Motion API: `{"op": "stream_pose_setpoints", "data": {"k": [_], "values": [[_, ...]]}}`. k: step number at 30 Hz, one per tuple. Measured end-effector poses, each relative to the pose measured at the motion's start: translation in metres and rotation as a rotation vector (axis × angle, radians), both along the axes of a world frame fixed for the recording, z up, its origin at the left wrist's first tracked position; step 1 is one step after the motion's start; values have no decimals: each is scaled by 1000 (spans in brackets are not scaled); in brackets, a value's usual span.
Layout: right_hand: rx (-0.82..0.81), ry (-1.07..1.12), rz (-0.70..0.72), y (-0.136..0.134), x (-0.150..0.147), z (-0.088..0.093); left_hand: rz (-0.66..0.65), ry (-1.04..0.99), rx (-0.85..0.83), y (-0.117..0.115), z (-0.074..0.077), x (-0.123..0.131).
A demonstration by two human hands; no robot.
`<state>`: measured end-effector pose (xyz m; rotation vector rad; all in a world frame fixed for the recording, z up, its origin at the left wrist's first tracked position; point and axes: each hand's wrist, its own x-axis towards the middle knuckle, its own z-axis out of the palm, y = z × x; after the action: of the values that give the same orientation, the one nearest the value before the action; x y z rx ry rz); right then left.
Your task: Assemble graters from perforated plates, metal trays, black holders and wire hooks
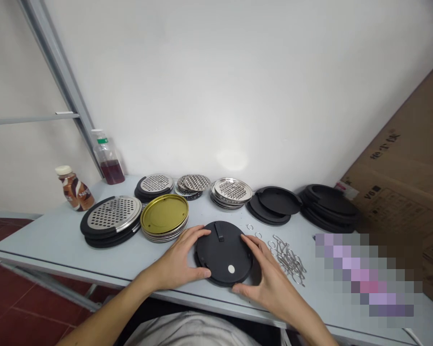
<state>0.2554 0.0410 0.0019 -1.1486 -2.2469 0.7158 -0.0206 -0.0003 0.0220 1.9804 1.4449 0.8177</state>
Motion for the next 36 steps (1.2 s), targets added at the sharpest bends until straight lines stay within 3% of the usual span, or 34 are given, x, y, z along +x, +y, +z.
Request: {"op": "stream_pose_setpoints", "data": {"k": [20, 36], "values": [[-27, -70, -27, -5, -3, 4, -48, -25, 71, -1, 4, 0], [40, -43, -5, -5, -1, 3, -10, -31, 65, -1, 3, 1]]}}
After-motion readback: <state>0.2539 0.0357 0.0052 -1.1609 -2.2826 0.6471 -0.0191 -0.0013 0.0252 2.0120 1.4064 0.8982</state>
